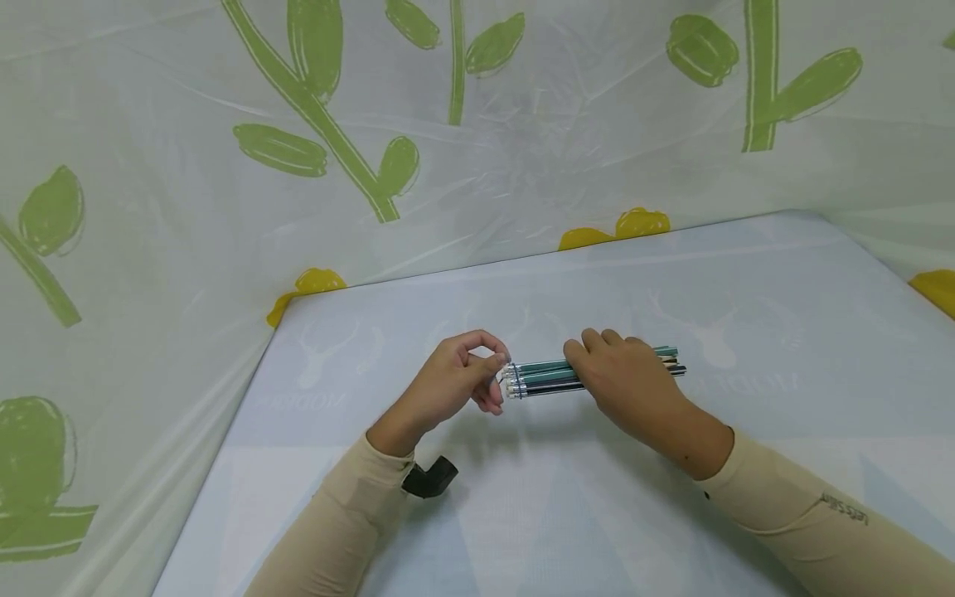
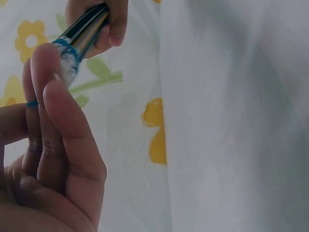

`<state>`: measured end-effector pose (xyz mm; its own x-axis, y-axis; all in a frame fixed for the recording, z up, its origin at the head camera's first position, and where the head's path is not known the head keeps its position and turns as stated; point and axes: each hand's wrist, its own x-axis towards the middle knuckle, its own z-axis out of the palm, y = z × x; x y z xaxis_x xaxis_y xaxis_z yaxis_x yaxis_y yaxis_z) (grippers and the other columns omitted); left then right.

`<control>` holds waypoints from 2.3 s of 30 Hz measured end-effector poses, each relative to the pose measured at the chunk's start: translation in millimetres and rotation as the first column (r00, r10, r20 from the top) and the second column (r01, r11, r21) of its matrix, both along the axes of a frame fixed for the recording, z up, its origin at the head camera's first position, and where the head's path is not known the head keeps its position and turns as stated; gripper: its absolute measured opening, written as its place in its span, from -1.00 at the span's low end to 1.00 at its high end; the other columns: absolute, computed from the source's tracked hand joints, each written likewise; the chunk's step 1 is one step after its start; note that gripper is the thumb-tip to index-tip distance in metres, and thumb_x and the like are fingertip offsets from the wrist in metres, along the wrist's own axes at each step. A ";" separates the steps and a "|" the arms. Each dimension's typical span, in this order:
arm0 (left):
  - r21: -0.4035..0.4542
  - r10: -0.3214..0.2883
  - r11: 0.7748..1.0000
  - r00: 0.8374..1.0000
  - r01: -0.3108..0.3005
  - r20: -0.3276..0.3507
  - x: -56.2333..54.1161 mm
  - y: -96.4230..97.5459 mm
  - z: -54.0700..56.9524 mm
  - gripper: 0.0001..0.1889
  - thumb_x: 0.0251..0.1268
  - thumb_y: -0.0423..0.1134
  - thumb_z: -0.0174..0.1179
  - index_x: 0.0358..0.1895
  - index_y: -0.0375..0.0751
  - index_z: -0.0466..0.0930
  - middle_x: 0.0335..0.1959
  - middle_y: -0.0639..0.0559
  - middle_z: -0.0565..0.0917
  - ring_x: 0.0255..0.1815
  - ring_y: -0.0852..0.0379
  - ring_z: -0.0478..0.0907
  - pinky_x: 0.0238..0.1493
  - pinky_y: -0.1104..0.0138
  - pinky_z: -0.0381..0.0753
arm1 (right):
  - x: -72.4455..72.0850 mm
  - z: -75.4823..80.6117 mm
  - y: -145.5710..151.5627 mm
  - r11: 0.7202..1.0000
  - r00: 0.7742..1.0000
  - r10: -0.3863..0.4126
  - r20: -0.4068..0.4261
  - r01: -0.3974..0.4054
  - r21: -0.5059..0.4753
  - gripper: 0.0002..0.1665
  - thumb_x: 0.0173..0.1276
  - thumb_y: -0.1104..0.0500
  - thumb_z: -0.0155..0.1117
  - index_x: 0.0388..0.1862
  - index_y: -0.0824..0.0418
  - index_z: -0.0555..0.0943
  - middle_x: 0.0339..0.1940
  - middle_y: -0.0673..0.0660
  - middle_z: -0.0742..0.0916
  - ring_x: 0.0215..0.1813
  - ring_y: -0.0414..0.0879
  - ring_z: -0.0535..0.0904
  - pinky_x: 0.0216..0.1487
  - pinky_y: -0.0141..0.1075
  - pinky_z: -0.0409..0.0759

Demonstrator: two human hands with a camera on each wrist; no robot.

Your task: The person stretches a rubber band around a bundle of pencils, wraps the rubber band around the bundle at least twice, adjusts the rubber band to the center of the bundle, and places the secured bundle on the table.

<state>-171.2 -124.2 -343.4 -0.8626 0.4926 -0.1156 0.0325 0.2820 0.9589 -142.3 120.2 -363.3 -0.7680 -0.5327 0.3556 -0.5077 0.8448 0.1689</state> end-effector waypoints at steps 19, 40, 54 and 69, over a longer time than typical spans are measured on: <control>-0.112 0.170 0.970 0.930 -0.217 -0.324 22.3 22.5 2.4 -0.87 0.48 -0.26 0.16 -0.07 -0.22 0.58 -0.57 -0.04 0.73 -0.57 0.13 0.70 -0.42 0.37 0.71 | 4.1 -2.0 -3.9 0.988 0.988 -0.156 0.017 0.156 -0.018 -0.64 0.16 0.32 0.51 -0.34 0.23 0.42 -0.53 0.13 0.47 -0.52 -0.05 0.40 -0.61 -0.30 0.41; -0.140 0.156 0.971 0.955 -0.195 -0.250 25.2 21.4 6.0 -0.90 0.32 -0.35 0.13 -0.19 -0.20 0.62 -0.32 -0.15 0.80 -0.50 -0.16 0.74 -0.39 0.30 0.70 | -1.0 -0.6 0.7 0.976 0.974 -0.214 0.080 0.216 -0.022 -0.62 0.17 0.27 0.52 -0.20 0.27 0.47 -0.44 0.18 0.53 -0.47 -0.01 0.44 -0.54 -0.24 0.54; -0.217 0.065 0.958 0.882 -0.185 -0.466 32.9 31.5 -2.9 -0.91 0.42 -0.31 0.18 -0.10 -0.14 0.61 -0.22 -0.01 0.81 -0.55 0.05 0.72 -0.60 0.45 0.34 | -3.5 2.7 2.3 0.973 0.968 -0.218 0.122 0.226 -0.052 -0.63 0.17 0.28 0.52 -0.17 0.28 0.49 -0.41 0.19 0.57 -0.48 -0.01 0.46 -0.58 -0.27 0.54; -0.033 0.164 0.982 0.918 -0.189 -0.362 19.4 27.5 -12.0 -0.90 0.43 -0.31 0.17 -0.09 -0.19 0.62 -0.17 -0.07 0.79 -0.40 -0.13 0.75 -0.41 0.36 0.69 | -4.7 8.1 6.9 0.965 0.969 -0.216 0.117 0.230 -0.126 -0.76 0.24 0.34 0.40 -0.26 0.29 0.47 -0.47 0.16 0.54 -0.52 -0.05 0.41 -0.67 -0.35 0.35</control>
